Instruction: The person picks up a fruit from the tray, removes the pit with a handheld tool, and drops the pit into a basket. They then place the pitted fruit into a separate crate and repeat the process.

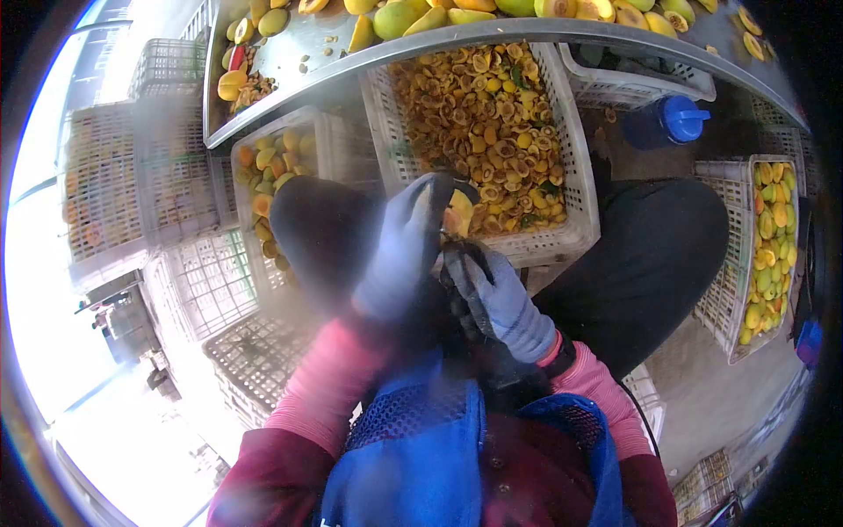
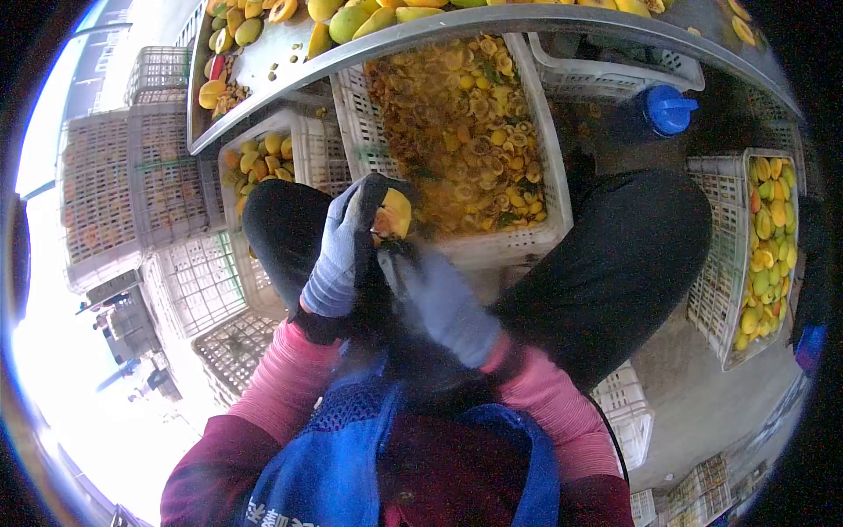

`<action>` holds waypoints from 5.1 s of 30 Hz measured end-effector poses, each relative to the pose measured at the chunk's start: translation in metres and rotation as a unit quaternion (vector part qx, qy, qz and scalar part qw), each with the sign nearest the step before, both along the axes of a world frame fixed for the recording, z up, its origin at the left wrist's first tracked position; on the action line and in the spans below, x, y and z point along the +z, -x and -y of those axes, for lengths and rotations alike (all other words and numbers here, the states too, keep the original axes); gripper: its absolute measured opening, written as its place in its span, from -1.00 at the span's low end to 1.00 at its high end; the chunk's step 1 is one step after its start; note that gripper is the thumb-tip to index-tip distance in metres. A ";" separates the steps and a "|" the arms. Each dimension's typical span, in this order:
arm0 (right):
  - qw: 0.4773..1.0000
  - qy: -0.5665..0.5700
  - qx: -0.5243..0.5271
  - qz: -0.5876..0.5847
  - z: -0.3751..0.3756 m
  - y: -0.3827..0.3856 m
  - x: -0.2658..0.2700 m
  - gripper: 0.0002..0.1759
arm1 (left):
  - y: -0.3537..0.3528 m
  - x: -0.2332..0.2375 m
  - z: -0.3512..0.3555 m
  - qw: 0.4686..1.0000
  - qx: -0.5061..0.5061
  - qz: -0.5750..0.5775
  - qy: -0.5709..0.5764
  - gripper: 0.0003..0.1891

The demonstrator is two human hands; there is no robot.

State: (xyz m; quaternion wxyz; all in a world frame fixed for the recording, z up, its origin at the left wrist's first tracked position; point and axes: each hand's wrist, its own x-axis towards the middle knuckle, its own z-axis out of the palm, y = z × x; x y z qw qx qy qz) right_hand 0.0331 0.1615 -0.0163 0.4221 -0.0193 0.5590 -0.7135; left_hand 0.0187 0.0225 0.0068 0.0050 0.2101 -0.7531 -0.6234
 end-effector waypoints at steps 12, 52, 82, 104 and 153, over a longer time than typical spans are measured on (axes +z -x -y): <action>0.906 0.134 0.043 0.399 -0.002 0.008 0.015 -0.52 | -0.010 -0.017 0.018 0.988 -0.099 0.019 0.118 -0.70; 0.964 0.054 -0.190 0.178 0.018 0.046 -0.010 -0.60 | 0.183 0.009 0.128 0.908 -0.065 -0.030 0.413 -0.51; 0.968 -0.004 -0.197 -0.153 0.005 0.041 0.010 -0.62 | 0.024 0.012 -0.010 0.988 0.042 -0.089 0.117 -0.68; 0.957 -0.136 -0.059 -0.250 -0.005 0.010 0.004 -0.62 | 0.011 0.002 -0.014 0.996 0.010 -0.050 0.071 -0.72; 0.546 0.564 0.104 0.610 0.018 -0.001 -0.013 -0.49 | 0.000 0.000 0.016 0.989 -0.118 -0.077 0.040 -0.66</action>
